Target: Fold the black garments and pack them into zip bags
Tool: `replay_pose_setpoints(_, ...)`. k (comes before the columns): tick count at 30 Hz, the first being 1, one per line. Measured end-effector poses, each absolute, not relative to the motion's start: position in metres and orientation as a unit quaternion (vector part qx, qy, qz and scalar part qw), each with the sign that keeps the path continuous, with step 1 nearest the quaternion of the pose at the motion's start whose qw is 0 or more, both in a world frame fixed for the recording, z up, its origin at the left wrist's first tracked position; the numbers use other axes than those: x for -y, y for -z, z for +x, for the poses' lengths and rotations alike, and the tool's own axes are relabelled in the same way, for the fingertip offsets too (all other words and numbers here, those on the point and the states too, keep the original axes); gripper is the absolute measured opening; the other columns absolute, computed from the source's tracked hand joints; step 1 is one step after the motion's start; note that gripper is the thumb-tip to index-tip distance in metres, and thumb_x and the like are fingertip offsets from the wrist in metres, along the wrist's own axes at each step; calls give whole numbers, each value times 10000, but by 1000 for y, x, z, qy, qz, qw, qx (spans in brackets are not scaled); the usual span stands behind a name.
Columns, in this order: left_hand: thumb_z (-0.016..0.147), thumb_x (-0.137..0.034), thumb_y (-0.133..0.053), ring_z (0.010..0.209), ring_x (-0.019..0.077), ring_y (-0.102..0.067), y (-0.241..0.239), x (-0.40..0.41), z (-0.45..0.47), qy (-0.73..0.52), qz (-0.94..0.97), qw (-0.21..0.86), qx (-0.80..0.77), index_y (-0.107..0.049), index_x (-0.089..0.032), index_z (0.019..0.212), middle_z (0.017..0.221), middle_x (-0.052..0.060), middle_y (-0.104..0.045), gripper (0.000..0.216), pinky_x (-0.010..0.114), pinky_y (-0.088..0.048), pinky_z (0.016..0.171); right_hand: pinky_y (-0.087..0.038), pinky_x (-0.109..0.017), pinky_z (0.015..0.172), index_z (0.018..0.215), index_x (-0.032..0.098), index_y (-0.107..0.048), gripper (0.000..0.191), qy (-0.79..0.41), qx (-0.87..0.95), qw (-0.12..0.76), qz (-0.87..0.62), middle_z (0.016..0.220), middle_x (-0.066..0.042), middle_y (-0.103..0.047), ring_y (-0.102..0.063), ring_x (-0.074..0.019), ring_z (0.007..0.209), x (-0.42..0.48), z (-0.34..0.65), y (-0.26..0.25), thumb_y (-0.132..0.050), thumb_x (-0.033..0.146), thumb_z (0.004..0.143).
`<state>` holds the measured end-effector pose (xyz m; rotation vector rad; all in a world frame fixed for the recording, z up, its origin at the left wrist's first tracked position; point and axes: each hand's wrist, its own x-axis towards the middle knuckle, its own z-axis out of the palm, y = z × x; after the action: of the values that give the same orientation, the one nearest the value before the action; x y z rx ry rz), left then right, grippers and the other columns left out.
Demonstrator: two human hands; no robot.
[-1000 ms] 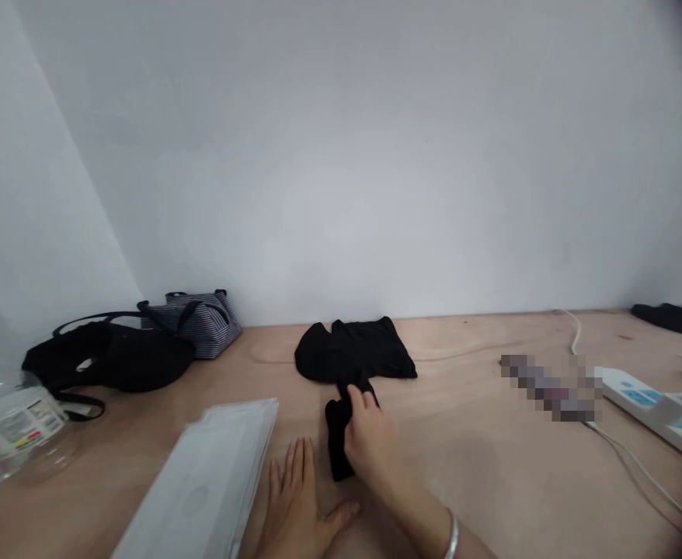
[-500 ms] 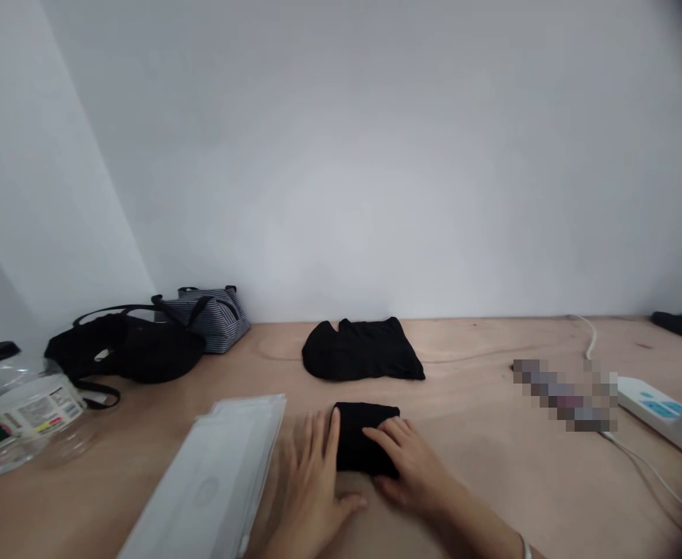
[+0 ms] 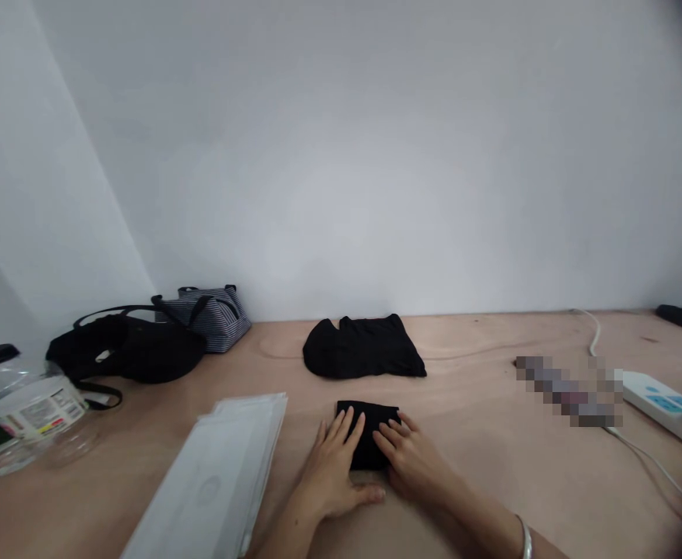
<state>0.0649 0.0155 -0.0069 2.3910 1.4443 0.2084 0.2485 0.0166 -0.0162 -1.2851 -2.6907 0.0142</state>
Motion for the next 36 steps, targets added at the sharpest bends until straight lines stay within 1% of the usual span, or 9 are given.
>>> replay_pose_setpoints(4, 612, -392, -643, 1269, 260, -259, 0, -14, 54, -128, 836, 178, -503, -330, -243, 1319, 1390, 51, -313, 788, 457, -144, 1047, -354, -399, 859, 1052, 152, -541, 423, -47, 885, 90, -455, 959, -98, -602, -553, -241, 880, -17, 248, -3, -481, 188, 634)
replay_pose_setpoints(7, 641, -169, -544, 1135, 218, -450, -5, -14, 48, -237, 805, 210, -502, -465, -253, 1204, 1219, 26, -521, 575, 361, -313, 985, -408, -310, 756, 1049, 194, -510, 401, -154, 843, 214, -469, 944, -44, -596, -556, -188, 831, -21, 257, -9, -432, 173, 656)
replay_pose_setpoints(10, 714, -157, -477, 1008, 181, -544, -3, -18, 52, -357, 741, 300, -484, -459, -205, 1168, 1110, 41, -583, 457, 283, -433, 857, -428, -279, 740, 1068, 188, -481, 377, -265, 764, 358, -466, 960, -35, -600, -555, -174, 857, -32, 266, -2, -395, 182, 702)
replay_pose_setpoints(12, 778, -220, -458, 956, 175, -571, 2, -23, 59, -416, 690, 334, -489, -412, -168, 1198, 1090, 66, -583, 425, 274, -465, 798, -450, -281, 711, 1087, 182, -470, 358, -289, 713, 388, -508, 967, -44, -603, -571, -172, 834, -41, 269, 8, -370, 205, 744)
replay_pose_setpoints(16, 813, -258, -458, 996, 202, -539, 12, -29, 70, -419, 681, 224, -557, -450, -168, 1173, 1090, 81, -563, 371, 335, -444, 838, -447, -351, 762, 1022, 156, -523, 290, -206, 673, 374, -604, 959, -91, -592, -564, -211, 864, -50, 271, 23, -406, 263, 780)
replay_pose_setpoints(19, 842, -223, -403, 1087, 209, -468, 18, -31, 70, -380, 734, 109, -552, -471, -199, 1185, 1153, 70, -532, 350, 377, -375, 927, -393, -399, 864, 986, 156, -570, 257, -100, 737, 368, -558, 1013, -118, -576, -504, -240, 992, -45, 270, 21, -425, 265, 803)
replay_pose_setpoints(27, 888, -283, -337, 1212, 254, -346, 41, -34, 64, -208, 790, 36, -576, -425, -258, 1267, 1306, 53, -437, 390, 468, -294, 974, -155, -475, 1023, 1282, 284, -389, 430, -81, 900, 180, -389, 1326, -39, -416, -283, -225, 1253, -27, 259, 10, -354, 421, 876)
replay_pose_setpoints(32, 883, -311, -340, 1188, 246, -372, 25, -27, 60, -223, 783, 0, -581, -433, -185, 1258, 1273, 90, -458, 407, 421, -314, 966, -231, -451, 962, 1250, 282, -435, 410, -53, 869, 172, -461, 1295, -54, -447, -344, -236, 1204, -25, 257, 7, -298, 422, 890)
replay_pose_setpoints(36, 852, -382, -375, 1014, 247, -504, -2, -2, 29, -235, 746, -42, -622, -579, -158, 1030, 1081, 105, -561, 351, 377, -398, 853, -333, -449, 812, 1079, 208, -586, 451, 14, 791, 180, -585, 1039, -122, -585, -497, -274, 971, -24, 262, 2, -279, 469, 875)
